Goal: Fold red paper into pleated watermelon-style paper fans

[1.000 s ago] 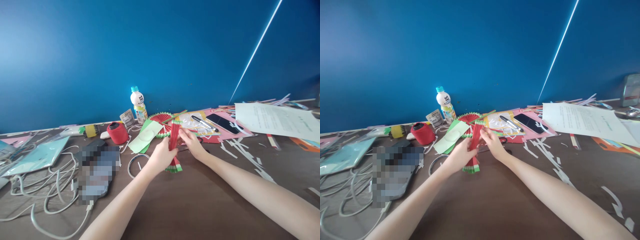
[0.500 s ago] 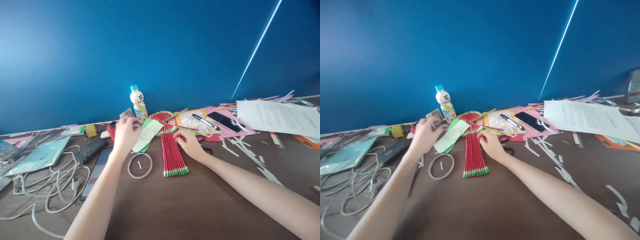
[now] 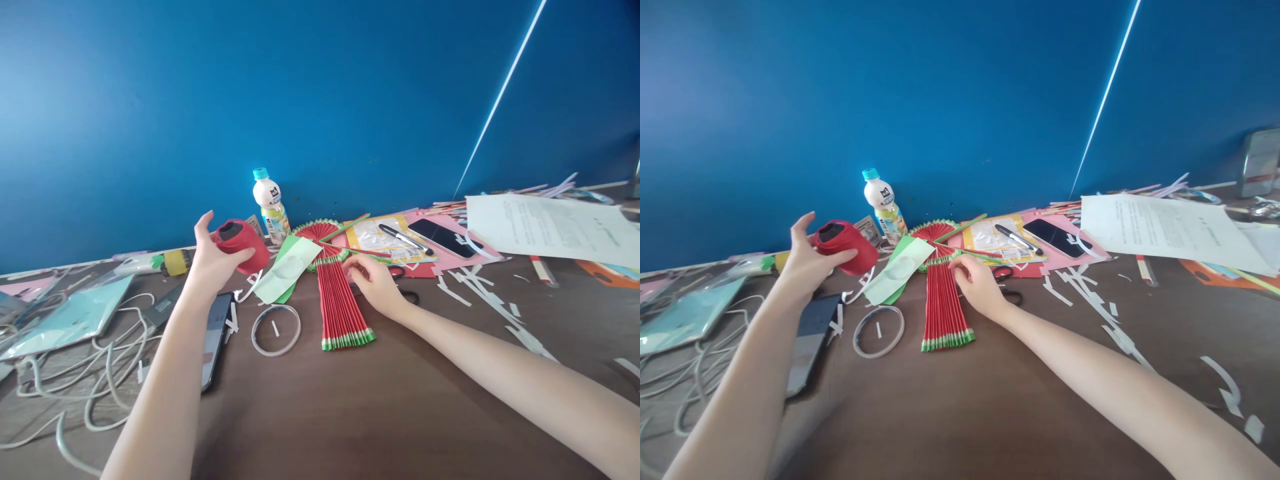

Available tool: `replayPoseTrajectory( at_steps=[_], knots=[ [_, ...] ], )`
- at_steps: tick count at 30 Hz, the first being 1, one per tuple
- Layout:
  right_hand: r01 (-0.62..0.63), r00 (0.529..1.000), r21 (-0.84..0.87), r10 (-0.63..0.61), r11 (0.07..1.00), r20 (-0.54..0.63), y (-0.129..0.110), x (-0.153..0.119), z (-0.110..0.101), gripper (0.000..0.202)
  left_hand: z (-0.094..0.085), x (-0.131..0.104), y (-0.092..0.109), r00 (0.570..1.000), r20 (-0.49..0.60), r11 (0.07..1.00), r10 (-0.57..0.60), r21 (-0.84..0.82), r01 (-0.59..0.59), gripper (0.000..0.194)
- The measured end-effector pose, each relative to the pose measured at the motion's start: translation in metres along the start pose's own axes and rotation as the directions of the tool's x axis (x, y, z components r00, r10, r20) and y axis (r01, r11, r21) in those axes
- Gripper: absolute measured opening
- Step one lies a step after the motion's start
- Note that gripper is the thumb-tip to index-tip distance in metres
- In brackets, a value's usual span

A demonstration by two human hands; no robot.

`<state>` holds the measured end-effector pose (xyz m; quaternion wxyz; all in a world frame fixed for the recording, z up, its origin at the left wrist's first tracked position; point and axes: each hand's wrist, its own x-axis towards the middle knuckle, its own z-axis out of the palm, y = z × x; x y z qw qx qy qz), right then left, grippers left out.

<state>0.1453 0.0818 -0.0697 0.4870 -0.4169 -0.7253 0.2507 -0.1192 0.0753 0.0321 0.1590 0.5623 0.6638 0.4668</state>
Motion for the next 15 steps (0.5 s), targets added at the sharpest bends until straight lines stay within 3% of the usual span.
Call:
replayPoseTrajectory(
  at_steps=[3, 6, 10, 15],
  knots=[
    [0.059, 0.998, -0.009, -0.059, 0.998, -0.021, -0.002, -0.002, -0.001, 0.014, 0.012, -0.011, 0.017, 0.950, 0.311, 0.975, 0.009, -0.214, 0.060, 0.101],
    [0.118, 0.993, 0.014, -0.118, 0.993, 0.004, -0.004, -0.004, -0.002, 0.014, 0.035, -0.027, 0.023, 0.869, 0.489, 0.938, 0.079, -0.333, 0.102, 0.099],
    [0.178, 0.980, 0.078, -0.183, 0.981, 0.076, -0.006, -0.007, -0.003, 0.031, 0.059, -0.042, 0.022, 0.775, 0.609, 0.920, 0.168, -0.379, 0.097, 0.100],
    [0.196, 0.977, 0.054, -0.200, 0.979, 0.070, -0.005, -0.007, -0.002, 0.028, 0.064, -0.044, 0.018, 0.759, 0.616, 0.916, 0.211, -0.395, 0.066, 0.099]
  ],
)
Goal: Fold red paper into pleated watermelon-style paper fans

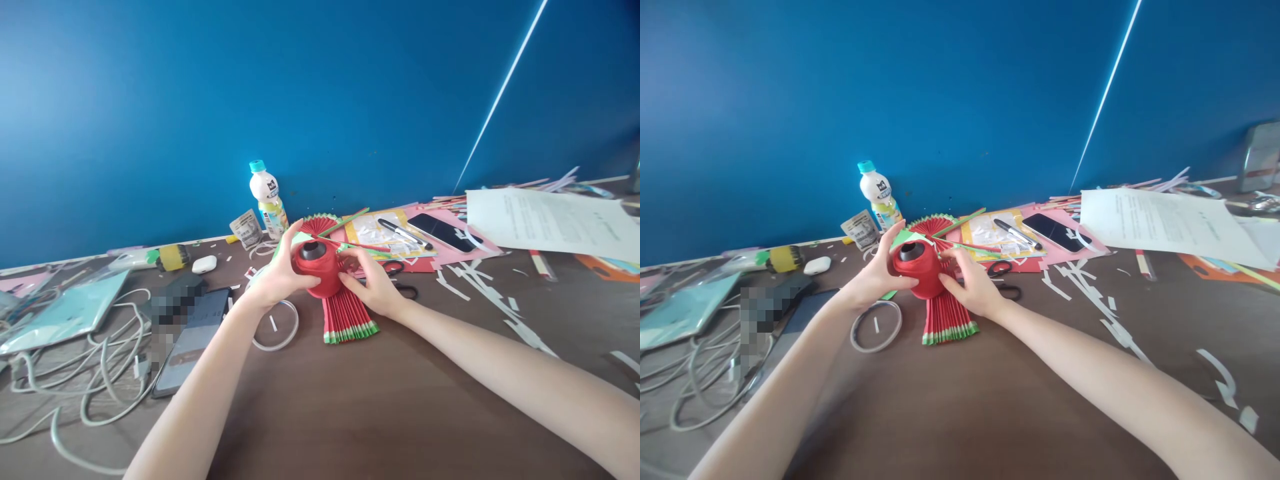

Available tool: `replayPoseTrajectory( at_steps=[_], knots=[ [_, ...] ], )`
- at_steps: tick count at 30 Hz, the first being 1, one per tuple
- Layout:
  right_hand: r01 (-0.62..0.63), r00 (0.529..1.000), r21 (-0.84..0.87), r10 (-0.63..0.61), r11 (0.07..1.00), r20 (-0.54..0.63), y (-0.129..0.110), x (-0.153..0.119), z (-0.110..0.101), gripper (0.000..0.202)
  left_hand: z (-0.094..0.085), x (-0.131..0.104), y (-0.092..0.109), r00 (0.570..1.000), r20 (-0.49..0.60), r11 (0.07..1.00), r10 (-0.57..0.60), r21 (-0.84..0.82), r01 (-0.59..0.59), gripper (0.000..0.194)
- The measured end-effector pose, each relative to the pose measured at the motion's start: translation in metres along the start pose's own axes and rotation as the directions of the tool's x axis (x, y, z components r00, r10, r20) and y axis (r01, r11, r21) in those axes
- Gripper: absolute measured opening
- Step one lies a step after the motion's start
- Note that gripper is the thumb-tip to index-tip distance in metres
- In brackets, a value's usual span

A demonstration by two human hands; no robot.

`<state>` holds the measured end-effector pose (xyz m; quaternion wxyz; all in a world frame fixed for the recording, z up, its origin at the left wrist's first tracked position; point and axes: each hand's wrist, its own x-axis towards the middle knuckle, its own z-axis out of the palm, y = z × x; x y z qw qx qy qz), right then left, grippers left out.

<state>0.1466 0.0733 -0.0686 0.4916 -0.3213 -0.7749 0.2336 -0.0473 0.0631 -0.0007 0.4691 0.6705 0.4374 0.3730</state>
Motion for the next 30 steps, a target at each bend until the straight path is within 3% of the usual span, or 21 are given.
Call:
replayPoseTrajectory(
  at_steps=[6, 11, 18, 21, 23, 26, 28, 30],
  knots=[
    [-0.001, 0.999, -0.056, 0.003, 0.998, 0.035, -0.001, 0.001, 0.000, 0.011, -0.004, 0.003, -0.003, 1.000, -0.020, 1.000, 0.003, -0.007, -0.003, 0.096],
    [-0.024, 0.998, -0.063, 0.028, 0.998, 0.063, -0.002, 0.003, 0.001, 0.012, -0.005, 0.002, 0.002, 1.000, -0.021, 1.000, -0.005, 0.020, 0.006, 0.098],
    [0.000, 0.998, -0.106, 0.007, 0.994, 0.064, 0.001, 0.002, 0.001, 0.011, -0.014, 0.003, 0.008, 0.979, -0.196, 0.964, -0.058, 0.245, 0.106, 0.083],
    [-0.004, 0.999, -0.101, 0.009, 0.995, 0.051, 0.000, 0.001, 0.001, 0.011, -0.016, 0.004, 0.005, 0.958, -0.287, 0.872, -0.004, 0.468, 0.144, 0.070],
    [-0.032, 0.999, -0.058, 0.034, 0.998, 0.026, -0.002, 0.002, 0.001, 0.010, -0.016, 0.003, 0.005, 0.933, -0.359, 0.762, -0.002, 0.604, 0.234, 0.063],
    [-0.159, 0.987, 0.149, 0.161, 0.976, -0.003, -0.003, 0.005, 0.000, 0.009, -0.014, 0.000, 0.008, 0.896, -0.444, 0.624, -0.017, 0.695, 0.357, 0.065],
    [-0.248, 0.966, 0.314, 0.257, 0.916, 0.015, -0.004, 0.009, -0.002, 0.012, -0.013, -0.002, 0.009, 0.902, -0.431, 0.595, 0.010, 0.728, 0.341, 0.067],
    [-0.323, 0.943, 0.410, 0.327, 0.853, 0.064, -0.005, 0.014, -0.006, 0.016, -0.013, -0.002, 0.010, 0.943, -0.322, 0.582, 0.084, 0.784, 0.216, 0.065]
  ],
)
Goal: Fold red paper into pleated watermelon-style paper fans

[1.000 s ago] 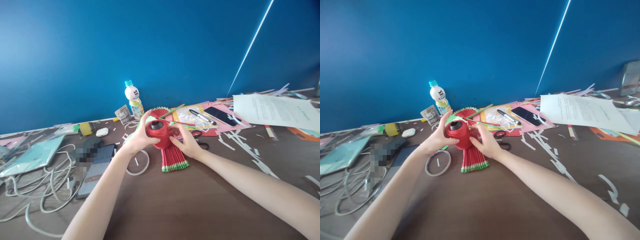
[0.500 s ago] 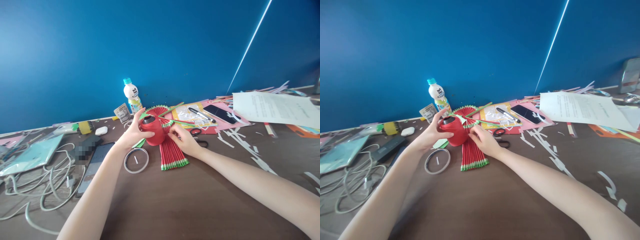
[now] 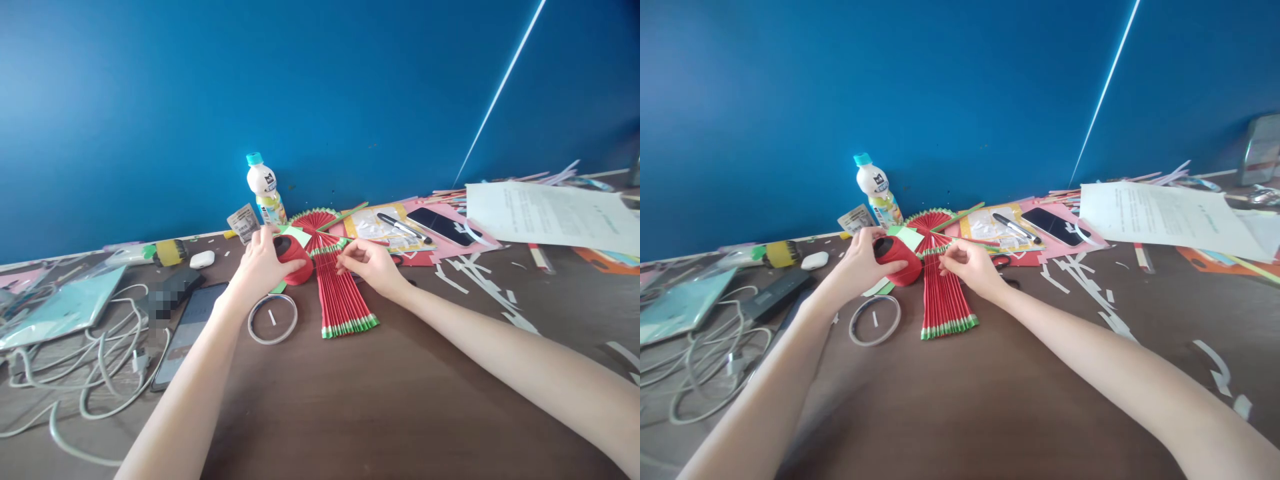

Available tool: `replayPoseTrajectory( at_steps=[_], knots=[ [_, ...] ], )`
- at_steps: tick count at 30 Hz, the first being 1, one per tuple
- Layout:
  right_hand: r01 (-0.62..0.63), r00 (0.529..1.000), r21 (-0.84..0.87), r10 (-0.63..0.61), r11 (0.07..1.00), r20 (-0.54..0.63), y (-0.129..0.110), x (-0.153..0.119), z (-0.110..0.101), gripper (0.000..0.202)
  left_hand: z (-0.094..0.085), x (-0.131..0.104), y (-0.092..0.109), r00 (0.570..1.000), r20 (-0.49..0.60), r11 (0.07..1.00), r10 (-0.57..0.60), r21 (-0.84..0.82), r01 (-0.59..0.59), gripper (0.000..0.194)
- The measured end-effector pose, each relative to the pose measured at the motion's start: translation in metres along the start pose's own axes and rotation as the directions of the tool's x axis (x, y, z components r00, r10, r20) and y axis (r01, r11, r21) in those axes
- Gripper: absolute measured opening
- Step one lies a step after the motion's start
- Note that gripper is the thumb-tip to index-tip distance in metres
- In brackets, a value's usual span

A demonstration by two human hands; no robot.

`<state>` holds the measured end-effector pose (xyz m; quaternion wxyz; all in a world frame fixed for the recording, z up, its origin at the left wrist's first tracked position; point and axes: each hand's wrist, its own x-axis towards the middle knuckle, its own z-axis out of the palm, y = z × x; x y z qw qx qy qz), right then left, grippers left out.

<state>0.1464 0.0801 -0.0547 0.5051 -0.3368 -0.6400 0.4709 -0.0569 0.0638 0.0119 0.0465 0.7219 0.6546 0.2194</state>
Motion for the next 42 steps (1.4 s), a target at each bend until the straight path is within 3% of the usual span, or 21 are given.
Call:
replayPoseTrajectory(
  at_steps=[2, 4, 6, 9, 13, 17, 20, 26, 35, 42],
  knots=[
    [-0.083, 0.996, 0.050, 0.082, 0.995, 0.034, -0.005, 0.004, -0.004, 0.019, 0.002, 0.002, 0.000, 0.980, 0.032, 0.980, 0.199, 0.018, -0.199, 0.057],
    [-0.140, 0.988, 0.086, 0.134, 0.986, 0.076, -0.009, 0.007, -0.009, 0.021, 0.005, 0.004, 0.001, 0.921, 0.096, 0.923, 0.378, 0.037, -0.383, 0.045],
    [-0.186, 0.978, 0.113, 0.173, 0.976, 0.119, -0.012, 0.009, -0.013, 0.022, 0.006, 0.005, 0.003, 0.877, 0.145, 0.880, 0.457, 0.066, -0.470, 0.033],
    [-0.225, 0.968, 0.178, 0.199, 0.958, 0.156, -0.013, 0.012, -0.020, 0.021, 0.003, 0.003, 0.007, 0.910, 0.106, 0.892, 0.400, 0.183, -0.413, 0.023],
    [-0.172, 0.979, 0.246, 0.139, 0.954, 0.147, -0.014, 0.016, -0.027, 0.020, -0.002, -0.001, 0.012, 0.958, 0.009, 0.922, 0.285, 0.269, -0.277, 0.032],
    [-0.097, 0.994, 0.212, 0.082, 0.972, 0.076, -0.016, 0.021, -0.034, 0.020, -0.002, -0.001, 0.014, 0.926, -0.019, 0.907, 0.376, 0.213, -0.364, 0.028],
    [-0.048, 0.999, 0.189, 0.044, 0.981, 0.028, -0.016, 0.023, -0.038, 0.021, -0.001, 0.001, 0.015, 0.898, 0.051, 0.886, 0.437, 0.148, -0.440, 0.027],
    [-0.032, 0.999, 0.166, 0.028, 0.986, 0.030, -0.020, 0.024, -0.039, 0.022, 0.011, 0.004, 0.009, 0.889, 0.165, 0.880, 0.427, 0.148, -0.450, 0.019],
    [-0.048, 0.998, 0.237, 0.059, 0.970, -0.038, -0.028, 0.027, -0.046, 0.022, 0.017, 0.001, 0.009, 0.878, 0.176, 0.849, 0.446, 0.229, -0.477, 0.023],
    [-0.054, 0.997, 0.216, 0.064, 0.975, -0.039, -0.028, 0.028, -0.046, 0.023, 0.019, 0.000, 0.011, 0.901, 0.169, 0.879, 0.399, 0.209, -0.429, 0.020]
  ],
)
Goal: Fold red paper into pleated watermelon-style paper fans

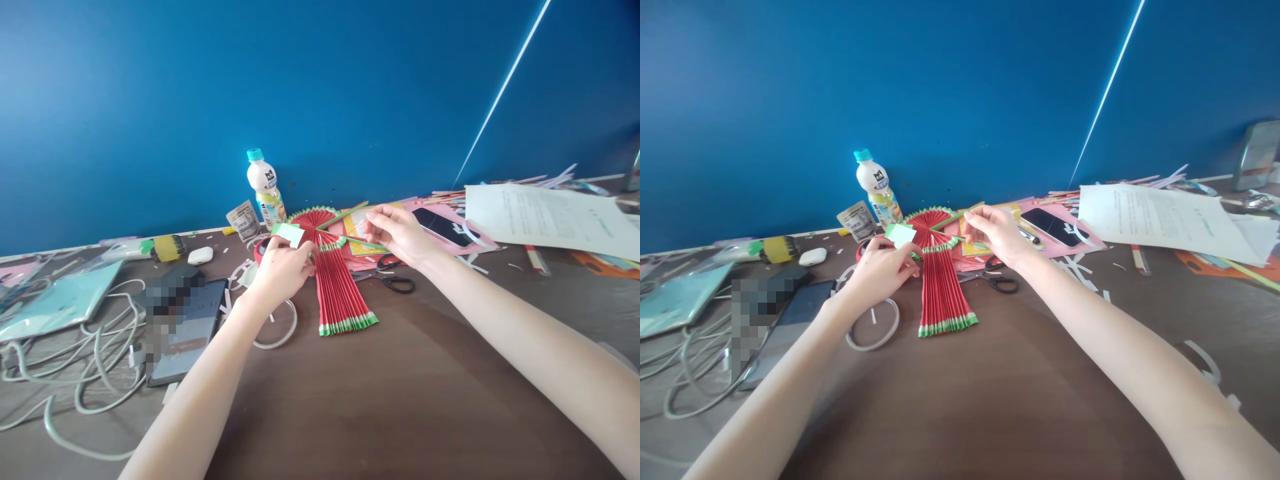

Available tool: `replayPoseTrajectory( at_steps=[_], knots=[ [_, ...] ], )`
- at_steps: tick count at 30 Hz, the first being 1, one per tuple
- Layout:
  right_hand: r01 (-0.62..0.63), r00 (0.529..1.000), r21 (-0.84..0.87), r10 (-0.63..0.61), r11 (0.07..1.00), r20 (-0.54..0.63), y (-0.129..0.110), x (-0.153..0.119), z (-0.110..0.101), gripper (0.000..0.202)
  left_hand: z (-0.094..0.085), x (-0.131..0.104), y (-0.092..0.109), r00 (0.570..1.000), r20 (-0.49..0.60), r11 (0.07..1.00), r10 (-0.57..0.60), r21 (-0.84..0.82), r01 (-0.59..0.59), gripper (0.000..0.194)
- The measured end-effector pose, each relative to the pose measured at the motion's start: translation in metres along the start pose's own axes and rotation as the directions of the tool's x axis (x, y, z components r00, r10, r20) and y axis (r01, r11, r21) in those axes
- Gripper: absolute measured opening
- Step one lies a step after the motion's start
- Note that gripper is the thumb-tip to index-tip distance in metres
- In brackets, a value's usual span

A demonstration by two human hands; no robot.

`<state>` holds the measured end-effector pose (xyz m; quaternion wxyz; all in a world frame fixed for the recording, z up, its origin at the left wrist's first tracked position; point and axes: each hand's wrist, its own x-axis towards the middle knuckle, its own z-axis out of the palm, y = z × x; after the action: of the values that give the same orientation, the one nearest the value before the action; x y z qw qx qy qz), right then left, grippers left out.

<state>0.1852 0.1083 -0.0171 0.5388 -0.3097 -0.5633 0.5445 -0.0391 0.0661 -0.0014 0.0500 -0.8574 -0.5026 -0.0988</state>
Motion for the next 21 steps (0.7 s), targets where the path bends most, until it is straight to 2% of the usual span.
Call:
replayPoseTrajectory(
  at_steps=[5, 9, 12, 14, 16, 18, 19, 21],
  knots=[
    [-0.025, 0.998, -0.148, 0.017, 0.989, -0.055, 0.002, 0.001, -0.002, 0.028, -0.005, 0.000, 0.012, 0.999, -0.017, 0.997, 0.028, -0.067, -0.029, 0.027],
    [-0.003, 0.997, -0.322, -0.020, 0.947, -0.069, 0.000, 0.001, -0.001, 0.029, -0.009, -0.001, 0.026, 0.998, -0.009, 0.931, 0.065, -0.360, -0.064, 0.030],
    [-0.024, 1.000, -0.492, 0.011, 0.870, -0.029, -0.005, 0.001, -0.002, 0.023, -0.013, -0.002, 0.030, 0.999, 0.038, 0.845, 0.014, -0.535, 0.008, 0.027],
    [-0.085, 0.996, -0.645, 0.089, 0.759, -0.027, -0.009, 0.000, -0.005, 0.014, -0.016, -0.002, 0.029, 0.997, 0.038, 0.815, -0.063, -0.575, 0.074, 0.027],
    [-0.135, 0.978, -0.826, 0.206, 0.547, -0.024, -0.014, -0.001, -0.010, 0.005, -0.017, -0.003, 0.026, 0.991, 0.022, 0.793, -0.129, -0.599, 0.116, 0.028],
    [-0.115, 0.930, -0.949, 0.368, 0.292, 0.001, -0.016, -0.003, -0.016, 0.014, -0.019, -0.003, 0.022, 0.986, -0.001, 0.780, -0.170, -0.611, 0.134, 0.032],
    [-0.082, 0.894, -0.974, 0.447, 0.210, 0.021, -0.016, -0.004, -0.018, 0.020, -0.019, -0.003, 0.020, 0.984, -0.010, 0.780, -0.179, -0.611, 0.136, 0.034],
    [-0.003, 0.836, -0.994, 0.545, 0.112, 0.059, -0.014, -0.006, -0.019, 0.030, -0.021, -0.003, 0.017, 0.982, -0.034, 0.794, -0.187, -0.594, 0.131, 0.037]
  ],
)
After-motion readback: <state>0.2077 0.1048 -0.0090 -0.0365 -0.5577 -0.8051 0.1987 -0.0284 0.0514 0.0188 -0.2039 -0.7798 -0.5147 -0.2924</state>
